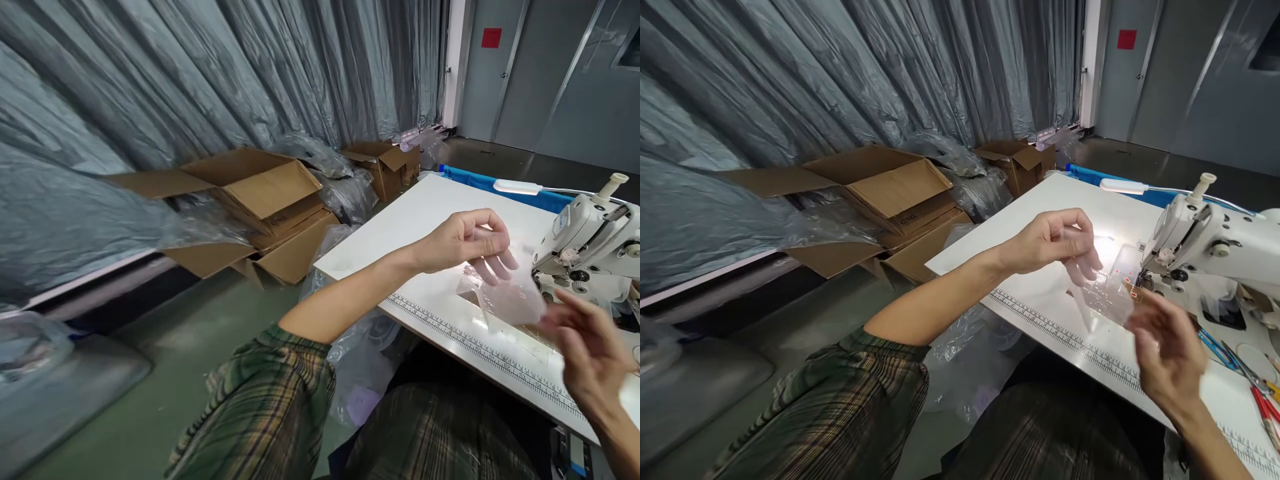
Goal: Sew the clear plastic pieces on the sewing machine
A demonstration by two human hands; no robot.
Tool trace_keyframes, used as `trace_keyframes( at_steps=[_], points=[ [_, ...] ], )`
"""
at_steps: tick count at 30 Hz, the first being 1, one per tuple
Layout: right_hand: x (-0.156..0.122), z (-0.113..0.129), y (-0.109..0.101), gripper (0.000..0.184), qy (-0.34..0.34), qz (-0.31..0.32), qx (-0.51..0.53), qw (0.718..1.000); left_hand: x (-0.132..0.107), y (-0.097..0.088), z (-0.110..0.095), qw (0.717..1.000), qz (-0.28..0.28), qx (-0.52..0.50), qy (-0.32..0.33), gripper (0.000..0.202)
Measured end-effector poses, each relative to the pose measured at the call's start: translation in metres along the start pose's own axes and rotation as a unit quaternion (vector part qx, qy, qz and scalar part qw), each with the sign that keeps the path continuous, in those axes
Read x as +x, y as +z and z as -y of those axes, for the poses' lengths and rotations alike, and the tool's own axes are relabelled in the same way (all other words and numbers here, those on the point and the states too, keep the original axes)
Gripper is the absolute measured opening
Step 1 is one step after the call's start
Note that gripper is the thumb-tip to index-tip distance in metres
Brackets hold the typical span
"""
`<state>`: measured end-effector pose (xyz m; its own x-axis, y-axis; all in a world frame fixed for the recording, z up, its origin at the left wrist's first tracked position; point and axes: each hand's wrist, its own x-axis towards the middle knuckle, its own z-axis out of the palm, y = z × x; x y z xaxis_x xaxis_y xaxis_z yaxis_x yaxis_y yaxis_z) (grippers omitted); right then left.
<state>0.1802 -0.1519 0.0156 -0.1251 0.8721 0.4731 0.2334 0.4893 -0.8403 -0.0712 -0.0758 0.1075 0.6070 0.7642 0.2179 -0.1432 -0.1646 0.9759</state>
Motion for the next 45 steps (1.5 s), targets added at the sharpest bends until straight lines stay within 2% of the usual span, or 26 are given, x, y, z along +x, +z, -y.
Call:
trace_keyframes(
  at_steps=[2, 4, 5, 6, 8, 10, 12, 13, 15, 17, 20, 22, 24, 26, 28, 30, 31, 33, 36, 41, 45],
  points=[
    [0.004, -0.008, 0.012, 0.079, 0.068, 0.098, 0.103, 0.988, 0.000, 0.007, -0.002, 0.999, -0.024, -0.036, 0.014, 0.048],
    [0.006, -0.012, 0.021, 0.096, 0.142, 0.199, 0.227, 0.943, 0.002, 0.007, 0.005, 0.996, -0.065, -0.053, 0.024, 0.044],
    [0.007, -0.012, 0.025, 0.101, 0.170, 0.227, 0.274, 0.919, 0.002, 0.005, 0.013, 0.994, -0.089, -0.054, 0.024, 0.042],
    [0.008, -0.011, 0.028, 0.103, 0.196, 0.236, 0.311, 0.900, 0.003, 0.002, 0.022, 0.992, -0.116, -0.051, 0.024, 0.039],
    [0.012, -0.009, 0.033, 0.100, 0.254, 0.217, 0.334, 0.881, 0.003, -0.008, 0.043, 0.985, -0.169, -0.023, 0.020, 0.032],
    [0.019, -0.006, 0.039, 0.091, 0.335, 0.184, 0.293, 0.876, 0.001, -0.020, 0.064, 0.974, -0.221, 0.052, 0.015, 0.028],
    [0.025, -0.007, 0.046, 0.081, 0.410, 0.157, 0.233, 0.867, -0.002, -0.031, 0.080, 0.949, -0.259, 0.179, -0.008, 0.038],
    [0.028, -0.009, 0.049, 0.076, 0.435, 0.151, 0.214, 0.862, -0.004, -0.035, 0.086, 0.933, -0.260, 0.249, -0.018, 0.045],
    [0.032, -0.013, 0.056, 0.063, 0.455, 0.149, 0.199, 0.855, -0.006, -0.039, 0.092, 0.905, -0.217, 0.366, -0.017, 0.053],
    [0.036, -0.016, 0.061, 0.050, 0.457, 0.157, 0.182, 0.856, -0.007, -0.037, 0.091, 0.891, -0.143, 0.430, 0.017, 0.053],
    [0.040, -0.015, 0.069, 0.039, 0.436, 0.196, 0.124, 0.870, -0.001, -0.022, 0.087, 0.898, -0.028, 0.436, 0.058, 0.046],
    [0.042, -0.012, 0.074, 0.032, 0.388, 0.230, 0.045, 0.891, 0.007, -0.010, 0.085, 0.907, 0.036, 0.414, 0.061, 0.043],
    [0.043, -0.006, 0.082, 0.027, 0.317, 0.245, -0.094, 0.911, 0.016, -0.001, 0.087, 0.913, 0.071, 0.397, 0.061, 0.041],
    [0.042, -0.001, 0.091, 0.028, 0.249, 0.253, -0.255, 0.899, 0.024, 0.004, 0.092, 0.914, 0.089, 0.390, 0.062, 0.040],
    [0.037, 0.003, 0.099, 0.028, 0.188, 0.270, -0.371, 0.868, 0.031, 0.005, 0.097, 0.915, 0.106, 0.384, 0.060, 0.037],
    [0.031, 0.002, 0.102, 0.024, 0.126, 0.289, -0.422, 0.850, 0.035, 0.002, 0.103, 0.916, 0.128, 0.377, 0.054, 0.034],
    [0.029, 0.001, 0.100, 0.023, 0.096, 0.293, -0.428, 0.849, 0.036, -0.001, 0.106, 0.915, 0.136, 0.375, 0.052, 0.033],
    [0.025, -0.006, 0.090, 0.024, 0.052, 0.295, -0.410, 0.862, 0.037, -0.010, 0.110, 0.912, 0.149, 0.380, 0.045, 0.035],
    [0.027, -0.019, 0.060, 0.028, 0.031, 0.272, -0.358, 0.892, 0.035, -0.023, 0.115, 0.905, 0.152, 0.397, 0.031, 0.028],
    [0.041, -0.037, 0.002, 0.030, 0.113, 0.210, -0.303, 0.923, 0.039, -0.033, 0.119, 0.894, 0.137, 0.426, 0.038, 0.023],
    [0.052, -0.045, -0.020, 0.033, 0.187, 0.173, -0.244, 0.936, 0.049, -0.031, 0.119, 0.882, 0.140, 0.449, 0.032, 0.024]
  ],
)
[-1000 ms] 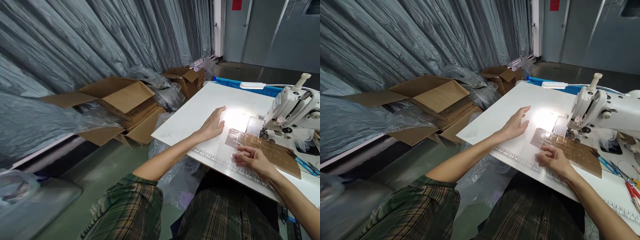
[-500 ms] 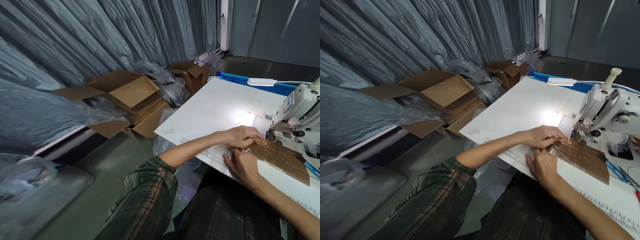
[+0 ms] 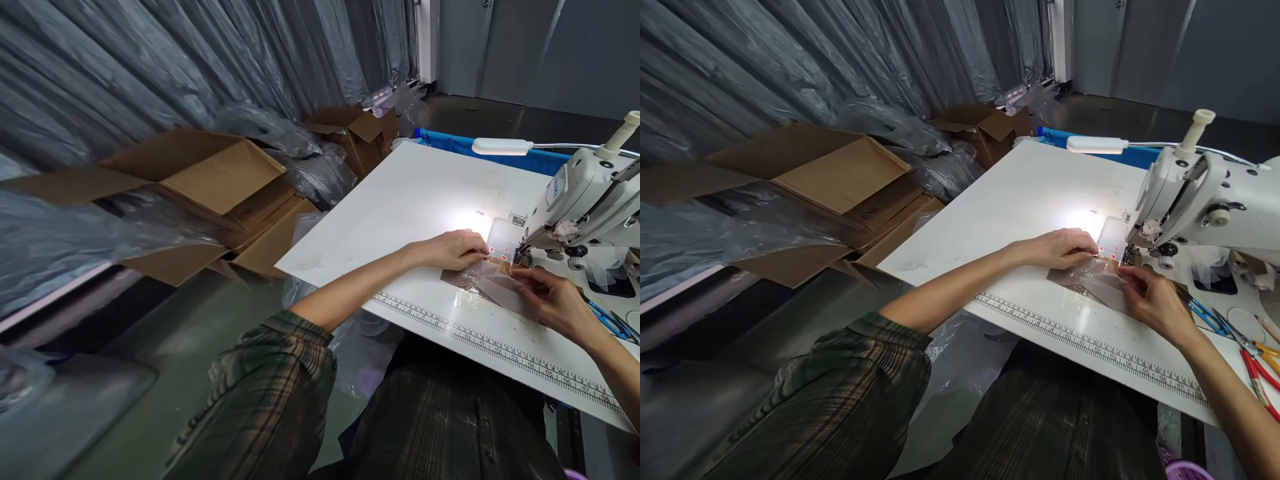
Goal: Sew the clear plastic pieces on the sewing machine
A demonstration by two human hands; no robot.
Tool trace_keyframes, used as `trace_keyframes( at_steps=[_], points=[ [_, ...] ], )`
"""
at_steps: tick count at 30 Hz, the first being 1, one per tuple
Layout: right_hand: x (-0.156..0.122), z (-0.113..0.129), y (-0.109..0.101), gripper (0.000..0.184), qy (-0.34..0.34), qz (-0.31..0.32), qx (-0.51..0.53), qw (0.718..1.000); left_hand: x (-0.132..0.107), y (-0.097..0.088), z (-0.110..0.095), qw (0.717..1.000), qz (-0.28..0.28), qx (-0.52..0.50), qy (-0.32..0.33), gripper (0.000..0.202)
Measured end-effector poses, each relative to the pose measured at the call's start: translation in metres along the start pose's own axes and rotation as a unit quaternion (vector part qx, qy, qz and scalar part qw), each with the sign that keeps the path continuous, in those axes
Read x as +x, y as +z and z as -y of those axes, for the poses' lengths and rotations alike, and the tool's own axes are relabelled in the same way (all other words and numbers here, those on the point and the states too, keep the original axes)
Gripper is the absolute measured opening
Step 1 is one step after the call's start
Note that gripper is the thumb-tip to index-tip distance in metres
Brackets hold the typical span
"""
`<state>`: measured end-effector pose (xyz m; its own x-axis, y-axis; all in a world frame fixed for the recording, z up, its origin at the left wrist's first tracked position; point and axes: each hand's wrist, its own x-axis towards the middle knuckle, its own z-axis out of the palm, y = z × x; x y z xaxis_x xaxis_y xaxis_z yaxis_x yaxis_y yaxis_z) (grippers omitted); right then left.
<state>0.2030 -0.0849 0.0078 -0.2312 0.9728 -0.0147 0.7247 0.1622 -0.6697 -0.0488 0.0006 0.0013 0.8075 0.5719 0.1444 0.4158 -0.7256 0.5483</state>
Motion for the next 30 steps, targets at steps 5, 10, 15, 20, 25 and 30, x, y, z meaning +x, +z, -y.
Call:
trace_keyframes(
  at_steps=[5, 10, 15, 20, 25, 30],
  points=[
    [0.008, -0.001, -0.003, 0.039, 0.052, 0.010, 0.063, 0.997, 0.011, 0.002, -0.004, 1.000, -0.004, 0.010, -0.013, 0.028],
    [0.013, 0.013, -0.005, 0.052, 0.111, 0.046, 0.079, 0.990, 0.018, 0.012, -0.008, 0.996, 0.012, 0.086, -0.016, 0.032],
    [0.017, 0.015, -0.003, 0.046, 0.138, 0.021, 0.071, 0.988, 0.019, 0.020, -0.007, 0.999, -0.005, 0.023, -0.032, 0.022],
    [0.006, 0.014, -0.010, 0.046, 0.133, 0.179, 0.195, 0.955, 0.005, 0.009, -0.019, 0.956, -0.027, -0.287, -0.057, 0.007],
    [-0.007, 0.015, -0.029, 0.038, 0.116, 0.399, 0.317, 0.852, -0.004, -0.002, -0.037, 0.835, 0.105, -0.529, -0.105, 0.028],
    [0.000, 0.004, -0.018, 0.039, 0.175, 0.198, 0.296, 0.918, 0.005, 0.018, -0.026, 0.817, -0.045, -0.537, -0.204, 0.025]
  ],
)
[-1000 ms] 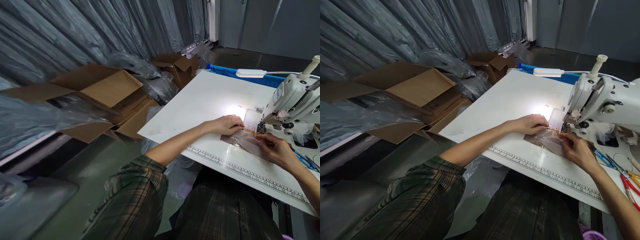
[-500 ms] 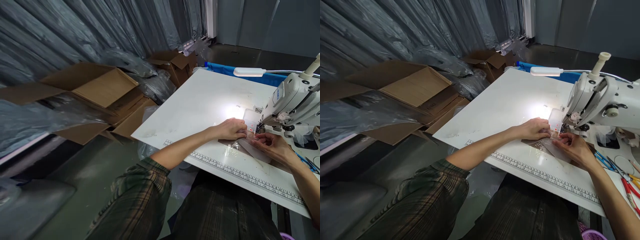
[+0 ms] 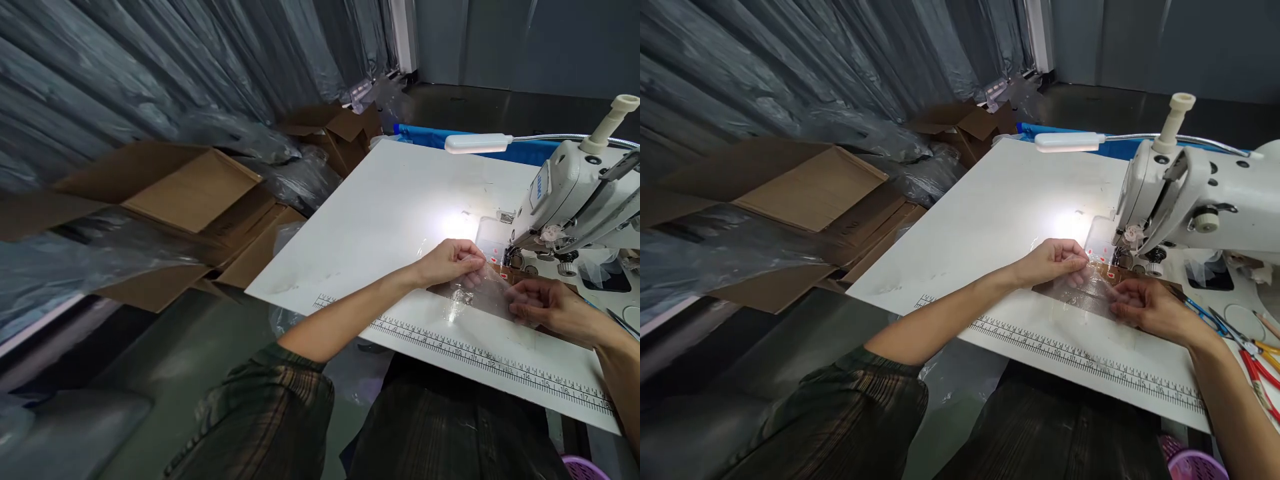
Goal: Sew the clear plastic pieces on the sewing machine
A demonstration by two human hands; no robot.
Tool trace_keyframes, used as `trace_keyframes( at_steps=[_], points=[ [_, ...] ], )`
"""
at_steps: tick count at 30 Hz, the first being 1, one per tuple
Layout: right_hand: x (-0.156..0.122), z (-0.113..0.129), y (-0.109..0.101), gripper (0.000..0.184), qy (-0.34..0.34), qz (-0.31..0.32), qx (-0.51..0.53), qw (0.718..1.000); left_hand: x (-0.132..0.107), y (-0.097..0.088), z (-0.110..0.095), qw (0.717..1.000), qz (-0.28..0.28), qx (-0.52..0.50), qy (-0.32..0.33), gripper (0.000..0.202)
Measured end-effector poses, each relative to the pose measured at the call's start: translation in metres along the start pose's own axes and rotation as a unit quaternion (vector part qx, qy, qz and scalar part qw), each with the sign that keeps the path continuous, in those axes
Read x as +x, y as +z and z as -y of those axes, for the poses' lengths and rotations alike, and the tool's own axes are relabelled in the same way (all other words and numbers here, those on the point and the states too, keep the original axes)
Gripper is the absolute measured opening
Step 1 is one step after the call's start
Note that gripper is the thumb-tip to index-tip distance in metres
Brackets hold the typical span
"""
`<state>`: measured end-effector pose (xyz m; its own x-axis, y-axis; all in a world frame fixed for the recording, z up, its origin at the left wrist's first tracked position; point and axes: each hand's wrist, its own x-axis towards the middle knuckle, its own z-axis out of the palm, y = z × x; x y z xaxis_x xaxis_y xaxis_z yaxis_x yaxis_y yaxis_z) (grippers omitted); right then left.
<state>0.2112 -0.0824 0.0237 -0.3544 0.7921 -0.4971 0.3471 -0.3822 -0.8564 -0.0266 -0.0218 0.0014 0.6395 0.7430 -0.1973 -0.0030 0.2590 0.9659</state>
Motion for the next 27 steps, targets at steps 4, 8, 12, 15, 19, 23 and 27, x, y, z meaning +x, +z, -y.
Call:
trace_keyframes(
  at_steps=[4, 8, 12, 15, 19, 23, 27],
  points=[
    [0.011, -0.003, 0.001, 0.054, -0.004, -0.080, 0.020, 0.997, 0.006, 0.000, 0.008, 0.997, -0.082, 0.000, -0.008, 0.022],
    [0.015, -0.003, 0.003, 0.067, -0.023, -0.148, 0.042, 0.988, 0.003, 0.003, 0.005, 0.995, -0.097, -0.008, 0.012, 0.026],
    [0.017, -0.005, 0.006, 0.070, -0.028, -0.207, 0.087, 0.974, 0.001, 0.003, 0.005, 0.993, -0.105, -0.038, 0.032, 0.034],
    [0.017, -0.006, 0.007, 0.066, -0.033, -0.217, 0.139, 0.966, 0.002, 0.001, 0.006, 0.989, -0.102, -0.101, 0.043, 0.041],
    [0.016, -0.006, 0.008, 0.056, -0.019, -0.204, 0.204, 0.957, 0.003, 0.000, 0.003, 0.972, -0.082, -0.212, 0.052, 0.046],
    [0.017, -0.007, 0.008, 0.051, -0.027, -0.210, 0.228, 0.950, 0.003, 0.001, 0.002, 0.960, -0.071, -0.264, 0.059, 0.046],
    [0.021, -0.012, 0.008, 0.055, -0.064, -0.219, 0.216, 0.949, 0.004, 0.003, 0.004, 0.961, -0.070, -0.263, 0.057, 0.043]
  ],
)
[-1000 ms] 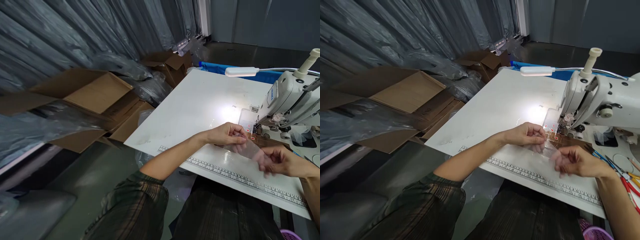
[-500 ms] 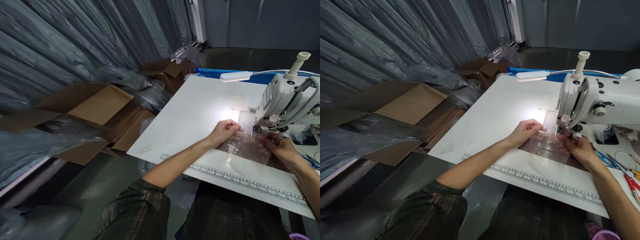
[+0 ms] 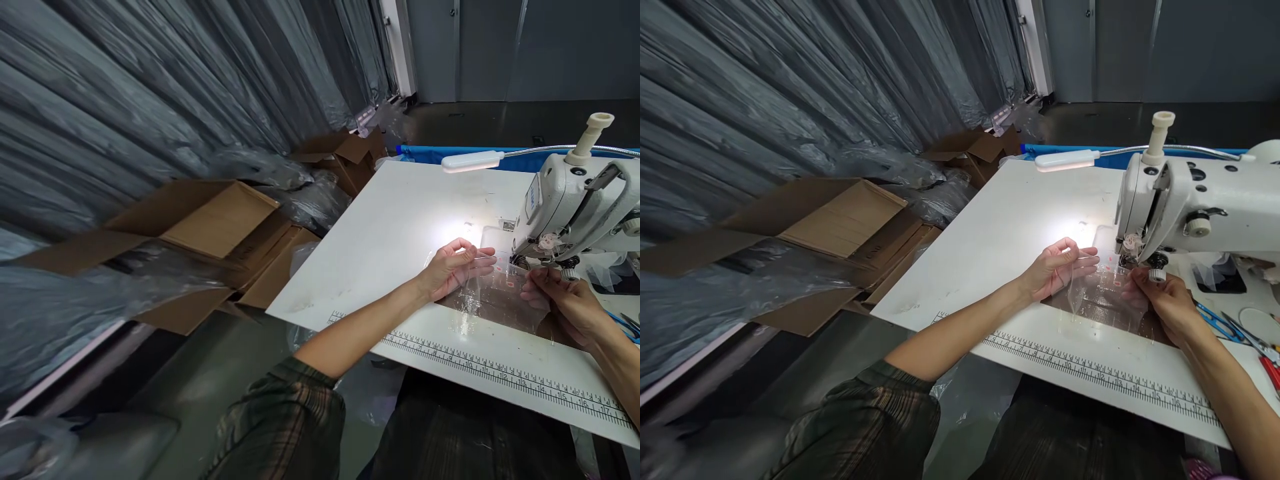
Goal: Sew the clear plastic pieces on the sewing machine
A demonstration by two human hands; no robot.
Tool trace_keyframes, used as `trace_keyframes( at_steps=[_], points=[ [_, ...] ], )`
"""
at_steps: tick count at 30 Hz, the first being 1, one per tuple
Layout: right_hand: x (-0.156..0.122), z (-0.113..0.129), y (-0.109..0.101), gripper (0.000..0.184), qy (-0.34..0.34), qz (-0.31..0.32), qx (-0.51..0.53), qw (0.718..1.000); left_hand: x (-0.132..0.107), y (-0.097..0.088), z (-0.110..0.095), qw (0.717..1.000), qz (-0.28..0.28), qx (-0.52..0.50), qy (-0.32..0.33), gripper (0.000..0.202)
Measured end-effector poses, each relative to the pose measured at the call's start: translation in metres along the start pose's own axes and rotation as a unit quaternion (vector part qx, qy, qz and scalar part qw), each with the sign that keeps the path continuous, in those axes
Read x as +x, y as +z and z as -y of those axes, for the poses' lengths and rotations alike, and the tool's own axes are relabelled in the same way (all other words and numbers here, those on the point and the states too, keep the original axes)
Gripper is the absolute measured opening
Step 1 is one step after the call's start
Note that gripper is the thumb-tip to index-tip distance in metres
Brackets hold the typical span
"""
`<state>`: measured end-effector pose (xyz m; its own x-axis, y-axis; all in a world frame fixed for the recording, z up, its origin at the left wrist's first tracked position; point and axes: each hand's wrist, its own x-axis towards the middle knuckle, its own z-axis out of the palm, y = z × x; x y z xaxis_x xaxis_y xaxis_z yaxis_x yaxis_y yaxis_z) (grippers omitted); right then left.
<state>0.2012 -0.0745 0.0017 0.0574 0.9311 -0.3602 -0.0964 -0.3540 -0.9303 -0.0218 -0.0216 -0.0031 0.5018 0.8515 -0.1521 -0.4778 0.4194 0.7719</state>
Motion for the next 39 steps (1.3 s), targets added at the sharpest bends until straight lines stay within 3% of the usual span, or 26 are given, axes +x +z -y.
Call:
trace_keyframes(
  at_steps=[3, 7, 9, 11, 13, 16, 19, 21, 23, 25, 27, 29, 33, 36, 39],
  points=[
    [0.002, -0.003, 0.002, 0.060, -0.024, 0.013, -0.012, 1.000, 0.003, -0.002, 0.003, 1.000, 0.001, 0.022, 0.000, 0.045],
    [-0.011, -0.001, 0.003, 0.062, -0.015, 0.082, -0.060, 0.995, -0.001, -0.002, -0.003, 0.992, 0.025, 0.122, -0.020, 0.045],
    [-0.029, 0.003, -0.003, 0.059, 0.009, 0.149, -0.094, 0.984, -0.014, 0.002, -0.012, 0.971, 0.077, 0.216, -0.059, 0.040],
    [-0.049, 0.007, -0.015, 0.055, 0.047, 0.227, -0.121, 0.965, -0.033, 0.008, -0.023, 0.933, 0.165, 0.300, -0.109, 0.031],
    [-0.065, 0.011, -0.030, 0.051, 0.075, 0.263, -0.143, 0.951, -0.051, 0.015, -0.032, 0.899, 0.240, 0.335, -0.150, 0.021],
    [-0.067, 0.016, -0.044, 0.056, 0.065, 0.218, -0.188, 0.956, -0.062, 0.022, -0.035, 0.872, 0.267, 0.383, -0.146, 0.019],
    [-0.042, 0.017, -0.042, 0.063, -0.009, 0.088, -0.249, 0.964, -0.046, 0.020, -0.029, 0.841, 0.199, 0.502, -0.038, 0.024],
    [-0.021, 0.018, -0.034, 0.060, -0.096, -0.016, -0.318, 0.943, -0.028, 0.013, -0.023, 0.778, 0.144, 0.609, 0.059, 0.025],
    [-0.004, 0.019, -0.024, 0.054, -0.126, -0.107, -0.413, 0.896, -0.013, 0.002, -0.016, 0.688, 0.123, 0.701, 0.142, 0.025],
    [0.004, 0.023, -0.016, 0.050, -0.130, -0.152, -0.473, 0.858, -0.003, -0.009, -0.010, 0.607, 0.128, 0.752, 0.222, 0.025],
    [0.004, 0.026, -0.012, 0.046, -0.127, -0.150, -0.493, 0.847, 0.000, -0.016, -0.004, 0.565, 0.151, 0.758, 0.288, 0.027],
    [0.000, 0.027, -0.014, 0.046, -0.114, -0.131, -0.500, 0.848, -0.002, -0.019, 0.002, 0.564, 0.200, 0.739, 0.310, 0.027],
    [-0.012, 0.021, -0.028, 0.042, -0.101, -0.091, -0.486, 0.864, -0.007, -0.011, 0.009, 0.610, 0.275, 0.698, 0.255, 0.022],
    [-0.019, 0.014, -0.033, 0.039, -0.084, -0.051, -0.382, 0.919, -0.011, -0.005, 0.007, 0.670, 0.266, 0.655, 0.228, 0.018],
    [-0.023, 0.010, -0.017, 0.046, -0.055, -0.001, -0.261, 0.964, -0.015, -0.005, -0.003, 0.753, 0.221, 0.587, 0.197, 0.026]
  ],
)
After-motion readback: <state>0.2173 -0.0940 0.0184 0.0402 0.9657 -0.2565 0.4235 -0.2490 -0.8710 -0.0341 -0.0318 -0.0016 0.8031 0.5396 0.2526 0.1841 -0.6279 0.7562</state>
